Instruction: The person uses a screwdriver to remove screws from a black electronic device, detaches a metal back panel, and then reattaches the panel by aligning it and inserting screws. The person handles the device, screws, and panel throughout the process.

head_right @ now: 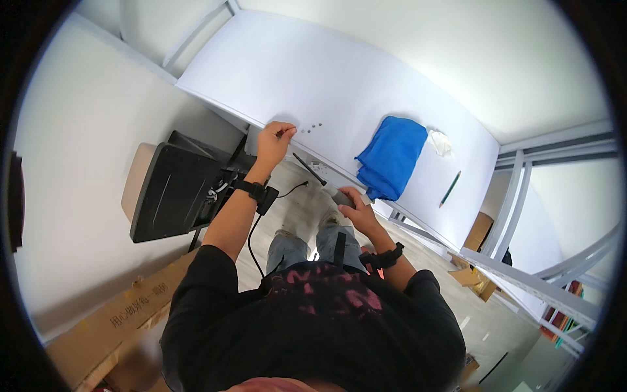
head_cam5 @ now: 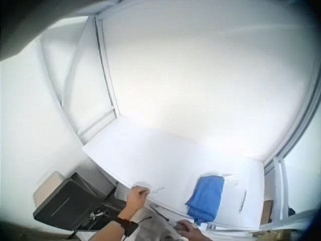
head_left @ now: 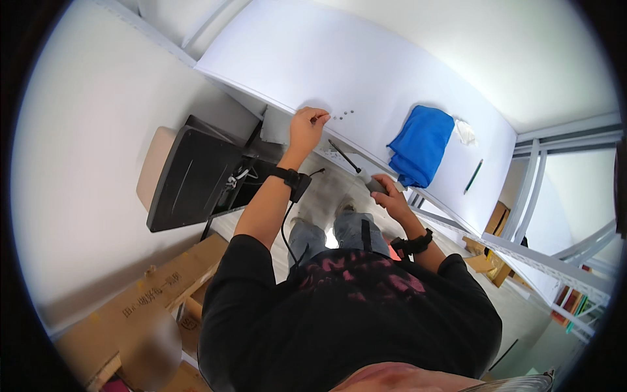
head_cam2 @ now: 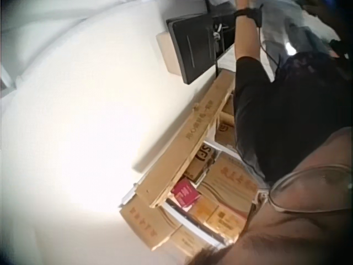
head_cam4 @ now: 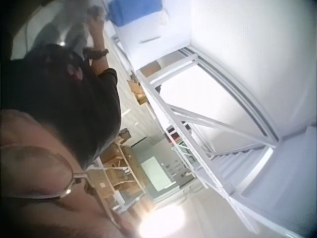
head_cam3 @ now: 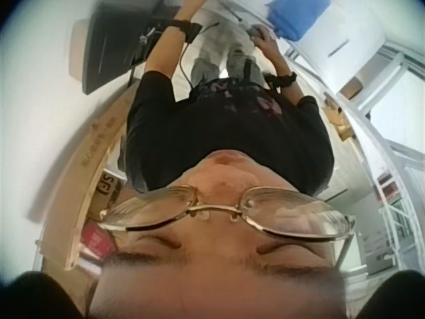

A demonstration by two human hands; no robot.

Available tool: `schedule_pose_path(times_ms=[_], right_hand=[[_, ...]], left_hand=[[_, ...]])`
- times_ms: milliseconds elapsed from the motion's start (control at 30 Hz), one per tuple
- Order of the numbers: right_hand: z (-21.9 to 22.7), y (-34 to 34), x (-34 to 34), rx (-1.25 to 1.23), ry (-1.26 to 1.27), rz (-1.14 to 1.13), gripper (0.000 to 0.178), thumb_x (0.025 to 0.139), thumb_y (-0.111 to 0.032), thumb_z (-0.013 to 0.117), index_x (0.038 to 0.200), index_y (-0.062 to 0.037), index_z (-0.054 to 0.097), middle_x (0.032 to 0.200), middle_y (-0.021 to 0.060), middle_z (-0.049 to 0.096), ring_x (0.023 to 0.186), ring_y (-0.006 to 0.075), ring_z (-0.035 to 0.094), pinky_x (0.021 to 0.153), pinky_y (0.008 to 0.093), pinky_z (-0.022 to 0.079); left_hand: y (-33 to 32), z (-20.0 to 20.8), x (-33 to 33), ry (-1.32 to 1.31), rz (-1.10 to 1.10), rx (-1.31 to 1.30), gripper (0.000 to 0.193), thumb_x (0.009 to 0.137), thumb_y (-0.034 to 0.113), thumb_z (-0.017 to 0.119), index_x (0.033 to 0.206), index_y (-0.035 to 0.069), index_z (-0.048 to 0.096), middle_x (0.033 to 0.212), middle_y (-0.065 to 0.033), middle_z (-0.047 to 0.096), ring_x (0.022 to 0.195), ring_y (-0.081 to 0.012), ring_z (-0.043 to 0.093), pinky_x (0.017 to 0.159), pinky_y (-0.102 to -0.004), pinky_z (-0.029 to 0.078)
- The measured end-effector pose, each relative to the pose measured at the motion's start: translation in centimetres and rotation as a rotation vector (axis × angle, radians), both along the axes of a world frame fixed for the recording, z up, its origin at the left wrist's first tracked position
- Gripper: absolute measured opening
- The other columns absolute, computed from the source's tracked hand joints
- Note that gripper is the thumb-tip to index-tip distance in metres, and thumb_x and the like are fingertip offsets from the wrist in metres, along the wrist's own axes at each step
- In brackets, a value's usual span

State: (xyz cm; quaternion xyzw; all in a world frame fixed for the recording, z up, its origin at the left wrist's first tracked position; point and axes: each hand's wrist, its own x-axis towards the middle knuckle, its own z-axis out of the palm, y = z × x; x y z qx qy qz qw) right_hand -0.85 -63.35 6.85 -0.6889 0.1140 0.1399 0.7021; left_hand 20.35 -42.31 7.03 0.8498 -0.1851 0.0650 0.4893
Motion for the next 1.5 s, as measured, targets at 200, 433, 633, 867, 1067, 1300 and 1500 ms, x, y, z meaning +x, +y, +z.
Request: schedule_pose_path(times_ms=[200, 433, 633, 867, 1067, 1300, 1500], right_hand=[[3.4, 3.4, 5.5, 0.059, -0.182, 0.174, 0.041, 0.081, -0.005, 0.059, 0.120, -0.0074, 0.045, 0.088, 0.0049, 0.053, 0.069, 0.0099, 0.047, 0.062, 0.0245, 0.040], [6.4, 10.9, 7.5, 0.117, -0.212, 0.408, 0.036, 0.083, -0.003, 0.058, 0.117, -0.0036, 0.047, 0.097, 0.0058, 0.056, 0.086, 0.0107, 0.050, 0.076, 0.0254, 0.041], [8.0, 18.5, 7.3, 0.051, -0.300, 0.529, 0.033, 0.083, -0.003, 0.058, 0.115, -0.0018, 0.049, 0.098, 0.0064, 0.058, 0.089, 0.0131, 0.052, 0.081, 0.0275, 0.041], [10.2, 27.9, 6.2, -0.140, -0.480, 0.512, 0.034, 0.081, -0.003, 0.059, 0.114, -0.0035, 0.051, 0.099, 0.0086, 0.059, 0.087, 0.0178, 0.056, 0.077, 0.0288, 0.044], [12.5, 33.4, 4.6, -0.462, -0.717, 0.402, 0.031, 0.076, -0.007, 0.063, 0.106, -0.0035, 0.054, 0.097, 0.0166, 0.059, 0.087, 0.0333, 0.060, 0.075, 0.0356, 0.047], [8.8, 35.2, 2.9, -0.155, -0.434, 0.301, 0.042, 0.074, -0.001, 0.068, 0.112, -0.0049, 0.050, 0.095, 0.0059, 0.056, 0.074, 0.0109, 0.057, 0.064, 0.0251, 0.046], [7.6, 35.8, 1.8, 0.089, -0.210, 0.199, 0.035, 0.076, -0.003, 0.068, 0.107, -0.0043, 0.052, 0.096, 0.0036, 0.055, 0.071, 0.0075, 0.053, 0.060, 0.0228, 0.044]], left_hand=[[6.1, 4.3, -3.5, 0.801, 0.102, -1.017, 0.021, 0.096, 0.022, 0.055, 0.095, 0.003, 0.060, 0.091, -0.0065, 0.065, 0.077, -0.0164, 0.065, 0.070, -0.0291, 0.055], [16.2, 7.7, -8.3, 0.723, 0.162, -1.327, 0.019, 0.097, 0.019, 0.049, 0.095, 0.004, 0.060, 0.084, -0.0066, 0.065, 0.078, -0.0194, 0.066, 0.073, -0.0308, 0.057], [24.2, 8.9, -11.2, 0.611, 0.221, -1.329, 0.018, 0.097, 0.018, 0.050, 0.096, 0.003, 0.060, 0.085, -0.0067, 0.064, 0.078, -0.0178, 0.065, 0.074, -0.0306, 0.057], [33.1, 10.2, -12.6, 0.507, 0.283, -1.260, 0.018, 0.096, 0.017, 0.052, 0.094, 0.001, 0.061, 0.082, -0.0074, 0.064, 0.074, -0.0166, 0.064, 0.072, -0.0291, 0.056], [37.3, 10.9, -13.3, 0.499, 0.396, -0.996, 0.019, 0.097, 0.018, 0.052, 0.094, 0.001, 0.061, 0.081, -0.0074, 0.063, 0.071, -0.0158, 0.063, 0.068, -0.0278, 0.056], [39.1, 10.3, -13.6, 0.600, 0.317, -0.920, 0.022, 0.097, 0.019, 0.052, 0.099, -0.001, 0.061, 0.081, -0.0080, 0.063, 0.072, -0.0163, 0.064, 0.069, -0.0279, 0.056], [39.4, 11.9, -14.3, 0.641, 0.207, -0.734, 0.025, 0.096, 0.018, 0.053, 0.104, -0.004, 0.061, 0.085, -0.0083, 0.065, 0.073, -0.0148, 0.064, 0.066, -0.0258, 0.055]])
